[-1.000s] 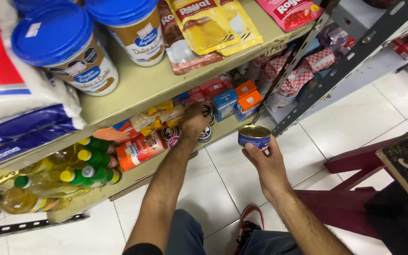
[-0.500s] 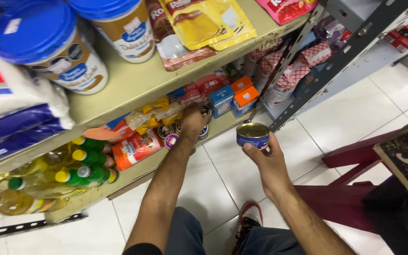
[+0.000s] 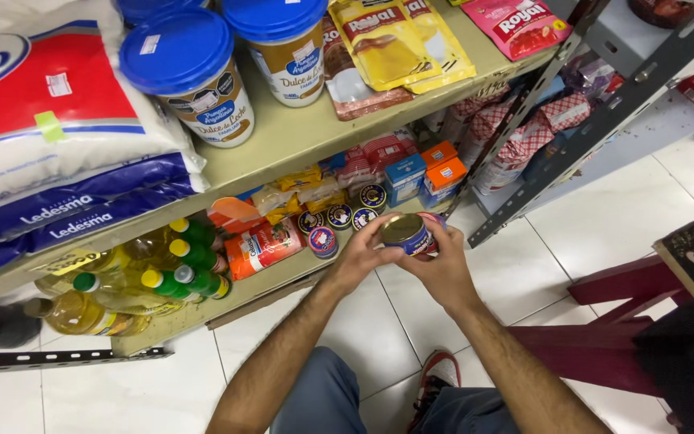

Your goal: The person takes several cans from a cardboard box and places them onto a grocery store shelf next to other canned items and food packages.

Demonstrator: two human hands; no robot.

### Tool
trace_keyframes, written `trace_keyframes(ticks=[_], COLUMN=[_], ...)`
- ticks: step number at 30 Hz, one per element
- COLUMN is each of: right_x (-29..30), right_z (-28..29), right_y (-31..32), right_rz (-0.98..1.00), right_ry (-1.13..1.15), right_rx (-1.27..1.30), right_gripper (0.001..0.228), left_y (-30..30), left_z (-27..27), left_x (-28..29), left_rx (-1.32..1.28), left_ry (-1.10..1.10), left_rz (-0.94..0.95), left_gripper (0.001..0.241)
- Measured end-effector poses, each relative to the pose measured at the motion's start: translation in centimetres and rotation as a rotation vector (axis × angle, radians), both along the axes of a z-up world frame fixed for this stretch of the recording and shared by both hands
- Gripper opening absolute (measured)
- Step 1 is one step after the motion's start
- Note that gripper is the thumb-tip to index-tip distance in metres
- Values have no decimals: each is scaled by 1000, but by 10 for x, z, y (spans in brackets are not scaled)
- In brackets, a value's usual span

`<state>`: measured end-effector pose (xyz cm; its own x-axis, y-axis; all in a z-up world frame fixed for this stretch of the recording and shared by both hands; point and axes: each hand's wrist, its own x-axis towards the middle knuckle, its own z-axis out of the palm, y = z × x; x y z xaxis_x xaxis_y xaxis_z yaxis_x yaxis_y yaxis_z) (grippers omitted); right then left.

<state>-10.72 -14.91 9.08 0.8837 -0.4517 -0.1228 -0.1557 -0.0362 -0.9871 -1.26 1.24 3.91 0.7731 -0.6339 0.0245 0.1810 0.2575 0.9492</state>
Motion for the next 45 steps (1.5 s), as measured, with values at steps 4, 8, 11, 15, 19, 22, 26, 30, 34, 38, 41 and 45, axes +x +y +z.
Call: trace_keyframes(ticks=[4, 8, 11, 15, 19, 22, 26, 30, 34, 38, 41, 45], right_x=[-1, -1, -1, -6, -7, -8, -9, -10, -11, -18, -21, -21], right_z=[0, -1, -4, 31, 38, 26, 23, 20, 23, 28, 28, 25], right_y=[-1, -9, -25, -24, -22, -24, -26, -29, -34, -39, -43, -46], right_rz=[15, 82, 93, 100, 116, 108, 118, 123, 119, 76, 57, 48], right_ry=[7, 70, 85, 63, 57, 36, 24, 30, 20, 36, 44, 40], right_rx=[-106, -168, -229, -157, -153, -115, -100, -91, -111, -86, -77, -73], right_gripper=[89, 84, 75, 63, 63, 59, 58, 59, 57, 58, 58, 57], left_y=[-1, 13, 31, 54, 49, 34, 21, 7, -5, -12, -17, -18], left_z=[2, 12, 1, -11, -12, -40, -70, -87, -111, -133, -138, -131], left_x=[-17, -10, 21, 57, 63, 78, 92, 97, 99, 104, 102, 97], left_rx=[-12, 55, 353, 668, 755, 915, 984, 1037, 1107, 1094, 1139, 1198], left_ry=[53, 142, 60, -201, -340, -574, -628, -705, -675, -653, -617, -569], left_rz=[111, 242, 360, 341, 274, 231, 168, 165, 208, 226, 203, 205], left_gripper=[81, 83, 91, 92, 83, 87, 90, 82, 76, 77, 80, 83])
